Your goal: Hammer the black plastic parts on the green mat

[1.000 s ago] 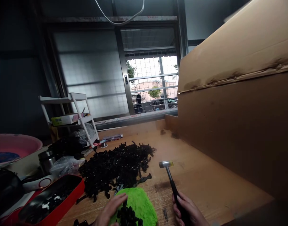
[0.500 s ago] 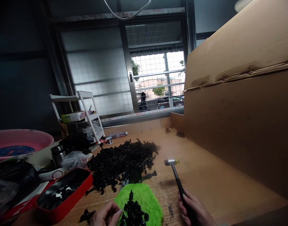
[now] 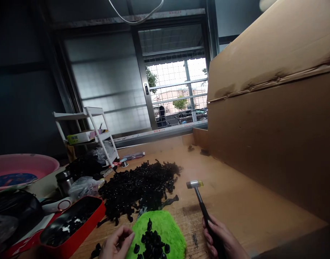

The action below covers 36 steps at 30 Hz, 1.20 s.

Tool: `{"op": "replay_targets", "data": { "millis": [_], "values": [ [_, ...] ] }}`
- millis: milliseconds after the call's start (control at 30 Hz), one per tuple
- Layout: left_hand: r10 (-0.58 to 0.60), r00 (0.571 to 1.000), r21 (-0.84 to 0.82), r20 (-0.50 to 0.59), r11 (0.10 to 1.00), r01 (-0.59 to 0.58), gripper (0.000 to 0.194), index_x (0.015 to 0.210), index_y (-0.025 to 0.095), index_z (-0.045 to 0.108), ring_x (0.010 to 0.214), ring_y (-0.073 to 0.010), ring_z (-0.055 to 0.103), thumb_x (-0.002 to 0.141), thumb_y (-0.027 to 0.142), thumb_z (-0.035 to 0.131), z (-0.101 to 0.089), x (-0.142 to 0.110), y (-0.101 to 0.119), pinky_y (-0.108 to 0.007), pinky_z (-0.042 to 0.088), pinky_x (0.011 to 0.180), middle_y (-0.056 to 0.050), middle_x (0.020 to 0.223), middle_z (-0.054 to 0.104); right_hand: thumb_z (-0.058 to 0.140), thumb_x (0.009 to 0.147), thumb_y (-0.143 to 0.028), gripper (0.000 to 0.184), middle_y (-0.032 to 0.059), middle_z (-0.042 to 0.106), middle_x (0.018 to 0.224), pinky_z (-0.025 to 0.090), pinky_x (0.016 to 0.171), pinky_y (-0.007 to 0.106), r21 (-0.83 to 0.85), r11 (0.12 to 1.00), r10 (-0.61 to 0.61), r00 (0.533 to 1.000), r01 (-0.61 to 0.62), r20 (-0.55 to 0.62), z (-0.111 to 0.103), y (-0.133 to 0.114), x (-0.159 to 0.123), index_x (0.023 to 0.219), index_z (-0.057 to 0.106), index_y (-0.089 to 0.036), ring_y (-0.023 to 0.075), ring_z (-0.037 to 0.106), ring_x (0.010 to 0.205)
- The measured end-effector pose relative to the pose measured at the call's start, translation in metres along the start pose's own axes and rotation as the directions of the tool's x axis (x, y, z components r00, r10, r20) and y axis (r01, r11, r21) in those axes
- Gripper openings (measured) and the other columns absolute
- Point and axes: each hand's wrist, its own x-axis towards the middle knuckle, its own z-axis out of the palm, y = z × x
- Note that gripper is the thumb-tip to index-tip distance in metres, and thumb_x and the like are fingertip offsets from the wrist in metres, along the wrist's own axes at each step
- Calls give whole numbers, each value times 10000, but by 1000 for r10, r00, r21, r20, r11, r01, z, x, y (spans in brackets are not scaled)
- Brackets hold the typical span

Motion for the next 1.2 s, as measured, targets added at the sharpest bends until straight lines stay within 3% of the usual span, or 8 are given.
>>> {"op": "replay_targets", "data": {
  "millis": [133,200,300,433,600,967,1133,1200],
  "values": [
    [121,979,35,162,991,-128,195,875,204,624,784,-172,580,774,238,461,-10,24,38,-247,448,672,-37,894,634,505,862,-384,202,-52,494,558,279,320,149,3,1000,-10,1000,10,6,-4,3,4,834,557,-191,43,412,357],
    [221,919,26,326,970,-242,314,930,243,657,913,-168,570,718,114,464,-9,34,49,-262,433,794,-25,1031,619,524,850,-400,214,-54,497,545,278,316,145,6,1000,-15,1000,15,12,-5,4,6,832,557,-189,38,410,344],
    [287,840,27,461,941,-336,383,792,242,711,920,-156,576,655,20,430,-6,42,52,-262,409,838,-16,947,646,573,809,-436,246,-57,497,528,267,309,146,13,1000,-10,999,9,34,-7,4,8,816,553,-191,36,403,326],
    [270,877,56,398,947,-318,328,739,208,702,767,-140,593,723,54,413,-9,38,44,-233,426,709,-20,810,631,564,815,-435,246,-50,506,542,274,310,147,9,1000,-4,1000,4,23,-7,4,7,823,556,-190,41,411,335],
    [199,932,189,303,946,-264,239,731,206,683,774,-161,582,772,146,454,-16,28,41,-245,431,699,-24,781,593,532,846,-397,211,-50,505,546,288,322,146,20,1000,-14,1000,13,8,-4,2,4,829,561,-189,40,419,345],
    [269,954,171,134,942,-289,239,880,223,684,834,-200,630,807,230,457,-13,23,11,-265,483,749,-63,849,688,595,798,-426,248,-55,504,538,276,318,151,21,1000,-5,1000,5,-8,-3,2,4,832,559,-183,43,418,342],
    [240,959,232,147,934,-270,237,946,208,641,723,-188,617,788,239,467,-14,19,17,-272,489,673,-63,829,667,559,827,-405,218,-53,512,542,276,312,145,29,1000,-1,1000,2,-7,-5,4,5,833,566,-188,39,423,338],
    [236,958,253,161,929,-271,196,847,195,642,689,-183,595,790,239,459,-13,19,21,-271,471,639,-56,778,641,569,820,-407,221,-51,512,537,277,313,147,29,1000,-10,1000,10,-1,-4,4,4,821,566,-186,41,421,337]
  ]
}}
